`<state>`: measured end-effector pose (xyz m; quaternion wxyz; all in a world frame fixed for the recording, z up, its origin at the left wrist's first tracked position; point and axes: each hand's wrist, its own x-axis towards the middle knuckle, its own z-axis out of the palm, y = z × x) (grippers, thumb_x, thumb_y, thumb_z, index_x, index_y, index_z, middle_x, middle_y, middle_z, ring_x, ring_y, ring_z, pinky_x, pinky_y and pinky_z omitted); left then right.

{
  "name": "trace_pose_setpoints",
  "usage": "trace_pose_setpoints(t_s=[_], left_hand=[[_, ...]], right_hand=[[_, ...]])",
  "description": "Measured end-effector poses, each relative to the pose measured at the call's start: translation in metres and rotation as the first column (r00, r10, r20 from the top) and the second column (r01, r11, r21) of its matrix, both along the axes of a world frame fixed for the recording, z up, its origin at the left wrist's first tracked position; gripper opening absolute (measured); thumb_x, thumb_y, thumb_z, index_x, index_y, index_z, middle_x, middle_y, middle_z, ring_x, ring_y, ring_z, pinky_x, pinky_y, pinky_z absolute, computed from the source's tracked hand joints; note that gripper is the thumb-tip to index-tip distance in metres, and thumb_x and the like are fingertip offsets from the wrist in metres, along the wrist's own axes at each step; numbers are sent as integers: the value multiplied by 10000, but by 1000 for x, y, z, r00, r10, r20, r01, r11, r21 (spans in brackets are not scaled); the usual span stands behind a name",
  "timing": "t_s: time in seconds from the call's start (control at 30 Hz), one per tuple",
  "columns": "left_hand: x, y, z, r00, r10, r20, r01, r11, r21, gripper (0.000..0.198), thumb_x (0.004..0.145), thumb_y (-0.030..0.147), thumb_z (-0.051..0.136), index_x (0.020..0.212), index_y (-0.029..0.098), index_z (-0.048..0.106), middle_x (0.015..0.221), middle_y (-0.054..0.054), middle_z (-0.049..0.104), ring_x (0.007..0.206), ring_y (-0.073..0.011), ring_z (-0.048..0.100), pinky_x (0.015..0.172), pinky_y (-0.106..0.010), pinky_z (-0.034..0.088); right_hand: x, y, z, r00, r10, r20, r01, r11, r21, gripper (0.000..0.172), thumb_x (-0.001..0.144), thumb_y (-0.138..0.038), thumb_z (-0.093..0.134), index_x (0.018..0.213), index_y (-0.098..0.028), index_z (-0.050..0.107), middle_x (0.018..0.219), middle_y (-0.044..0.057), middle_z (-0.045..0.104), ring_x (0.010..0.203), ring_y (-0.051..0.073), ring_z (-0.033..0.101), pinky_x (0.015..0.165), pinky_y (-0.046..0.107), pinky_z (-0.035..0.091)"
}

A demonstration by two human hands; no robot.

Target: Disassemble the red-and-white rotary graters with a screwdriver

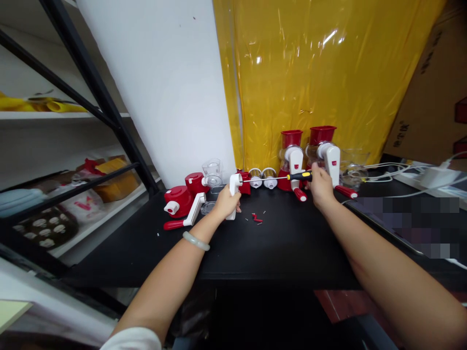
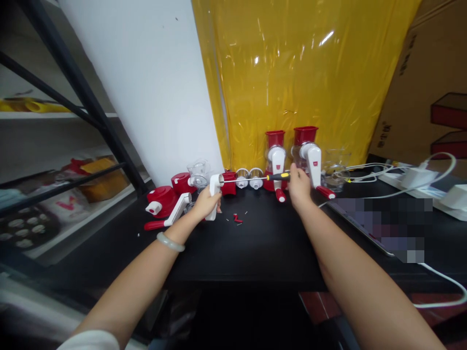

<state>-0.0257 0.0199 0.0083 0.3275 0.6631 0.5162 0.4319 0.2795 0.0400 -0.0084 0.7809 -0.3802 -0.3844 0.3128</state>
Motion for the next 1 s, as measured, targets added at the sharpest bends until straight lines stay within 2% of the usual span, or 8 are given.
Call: trace_pose_setpoints(t_s=[0.17,0.27,0.43,0.53,0.67,0.77,0.9,1.0], left_hand=[[0,0,1,1000,9,1,-9,1000,9,182,821,146,563,965,210,471,531,85,554,378,-164,599,422,-240,473],[0,-1,0,1000,15,4,-15,1000,10,180,823,146,561,969,208,476,535,85,553,376,-161,597,419,-238,471],[0,-2,2,1000,-1,-5,1,1000,17,171,818,122,540,946,208,467,522,85,554,370,-161,594,411,-234,463],[1,-2,4,1000,-2,-5,2,1000,16,164,814,109,524,921,210,452,518,82,559,367,-159,593,405,-231,458],[0,-1,2,1000,1,0,-1,1000,17,169,810,107,526,915,211,445,508,86,546,365,-157,590,403,-231,462],[-1,1,-1,1000,-8,6,8,1000,10,163,822,121,527,931,211,446,510,90,539,362,-158,586,393,-234,469],[-2,3,-2,1000,-3,5,3,1000,13,160,824,120,523,929,213,444,518,89,544,365,-159,592,386,-233,470],[-1,2,-1,1000,13,-2,-13,1000,18,160,820,111,519,919,213,447,515,88,545,364,-161,591,388,-235,468]], right_hand=[[-7,-2,5,976,96,-196,-98,995,0,200,711,-387,703,767,-230,591,645,-32,577,512,120,539,426,240,452],[-10,-6,10,948,180,-264,-169,984,63,161,701,-367,665,759,-231,601,758,-8,627,653,150,623,512,278,541],[-8,-11,11,995,-56,-81,54,998,-23,430,832,-627,566,694,-221,598,631,2,570,525,139,548,397,247,430],[-8,-10,10,989,-140,39,141,990,-25,348,812,-560,653,721,-228,598,580,-35,537,438,101,440,357,222,342],[-10,-8,12,982,28,-188,-23,999,28,181,721,-379,698,775,-240,597,672,-46,576,519,106,518,410,217,419],[-9,-9,13,956,121,-269,-118,993,25,218,746,-438,645,735,-227,592,687,-20,588,568,130,576,455,252,478],[-5,-12,11,992,-113,-56,110,992,-61,502,876,-657,461,691,-215,610,561,0,545,469,134,513,399,256,398],[-6,-13,11,977,-197,86,202,978,-52,468,868,-646,530,706,-215,617,497,-27,492,426,119,448,383,245,334]])
